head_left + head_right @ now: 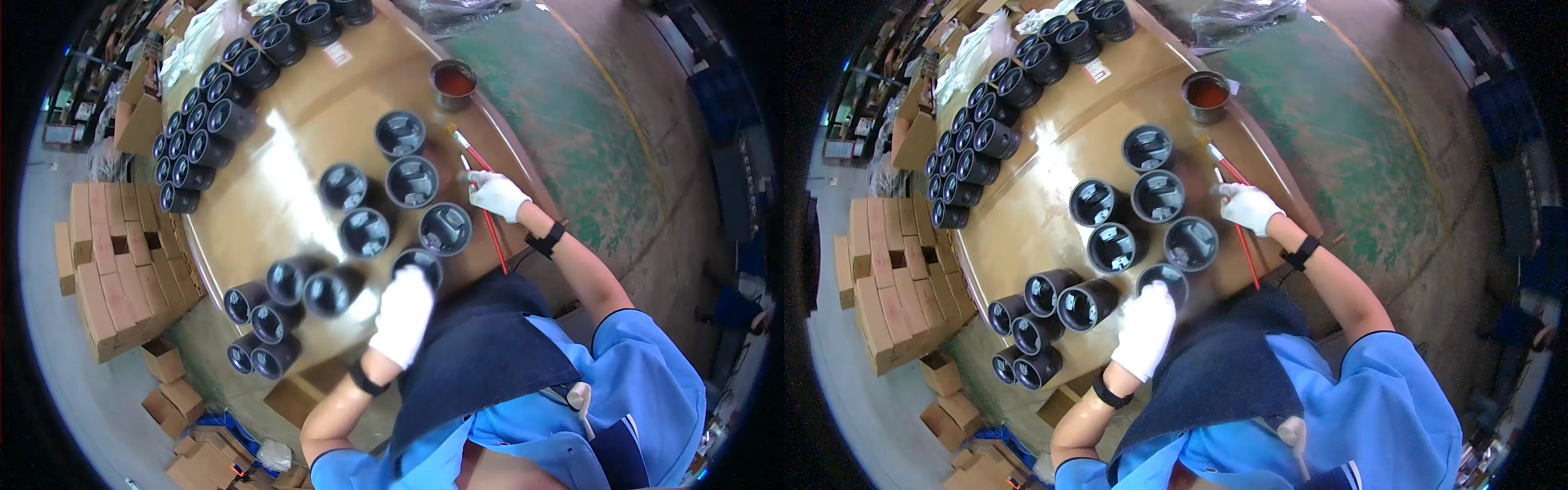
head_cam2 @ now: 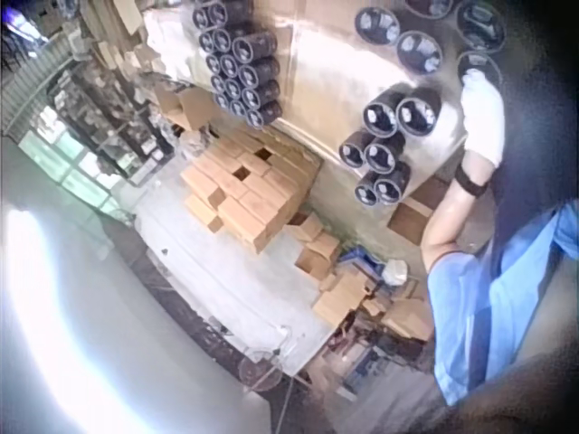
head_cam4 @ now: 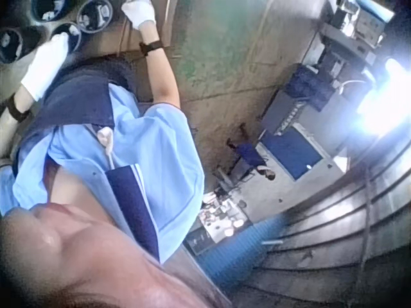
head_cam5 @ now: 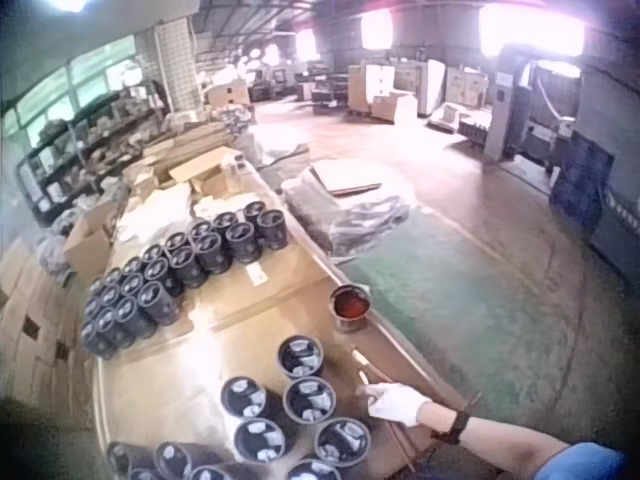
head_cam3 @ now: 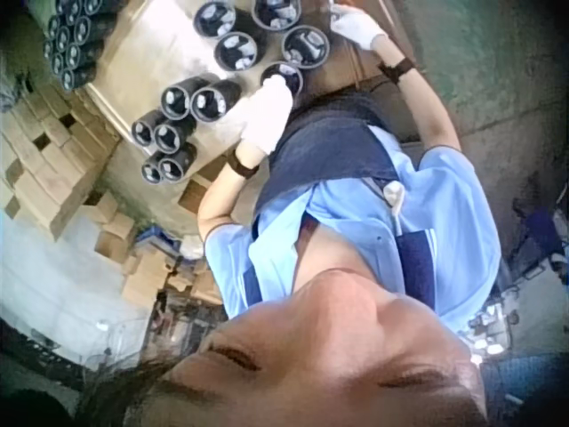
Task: Painting or coating the tops of engine pistons with a reddish industrial liquid using a brush.
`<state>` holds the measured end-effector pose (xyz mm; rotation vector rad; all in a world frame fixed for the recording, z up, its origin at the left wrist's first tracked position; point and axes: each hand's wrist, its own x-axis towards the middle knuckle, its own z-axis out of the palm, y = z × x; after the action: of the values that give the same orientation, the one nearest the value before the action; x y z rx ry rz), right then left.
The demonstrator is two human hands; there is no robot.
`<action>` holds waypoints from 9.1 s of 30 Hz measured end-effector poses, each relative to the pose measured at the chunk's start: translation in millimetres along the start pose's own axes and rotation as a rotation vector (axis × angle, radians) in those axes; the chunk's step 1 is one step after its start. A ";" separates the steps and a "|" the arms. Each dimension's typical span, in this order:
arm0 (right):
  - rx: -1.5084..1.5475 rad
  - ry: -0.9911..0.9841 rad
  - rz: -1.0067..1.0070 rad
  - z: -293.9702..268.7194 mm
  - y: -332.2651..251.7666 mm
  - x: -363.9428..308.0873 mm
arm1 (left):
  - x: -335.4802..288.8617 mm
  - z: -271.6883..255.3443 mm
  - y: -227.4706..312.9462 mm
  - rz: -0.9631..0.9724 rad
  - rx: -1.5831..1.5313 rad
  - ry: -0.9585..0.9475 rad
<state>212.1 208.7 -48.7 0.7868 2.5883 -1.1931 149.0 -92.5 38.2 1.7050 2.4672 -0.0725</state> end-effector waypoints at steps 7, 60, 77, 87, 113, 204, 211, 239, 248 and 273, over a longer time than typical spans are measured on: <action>1.386 -0.225 0.145 -93.2 13.6 -38.0 | 23.1 -9.0 8.8 -0.075 -0.194 0.016; 1.108 0.064 -0.120 -114.6 -179.9 106.4 | 122.5 -75.0 -139.7 -0.517 -1.668 0.413; 0.312 0.430 -0.612 -57.8 -147.0 76.7 | 207.8 -80.2 -242.1 -0.438 -1.272 0.417; 0.768 0.369 0.035 -76.7 -122.3 86.8 | 333.0 -35.2 -399.8 -0.370 0.007 0.223; 0.565 0.521 0.120 -108.0 -6.0 135.7 | 251.6 -48.2 -90.6 0.016 -0.348 0.071; 1.157 0.400 -0.006 -102.3 -141.0 77.6 | 182.0 -15.2 -159.0 -0.595 -1.394 0.479; 1.165 0.399 0.028 -82.3 -160.1 95.4 | 208.5 -49.1 -125.2 -0.874 -2.525 0.399; -0.121 0.642 -0.724 -35.3 -116.5 108.6 | 323.4 -26.4 -244.1 -0.282 -1.131 0.247; 0.633 0.422 -0.086 -61.3 -84.8 114.1 | 440.0 -44.0 -299.1 -0.206 0.001 0.310; 1.013 0.538 0.141 -114.0 -4.1 119.8 | 208.4 -67.8 -79.7 -0.016 -0.459 -0.340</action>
<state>114.8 338.4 -15.6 1.5995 2.0381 -2.5506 -3.8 80.4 72.0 1.3506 2.0498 0.1750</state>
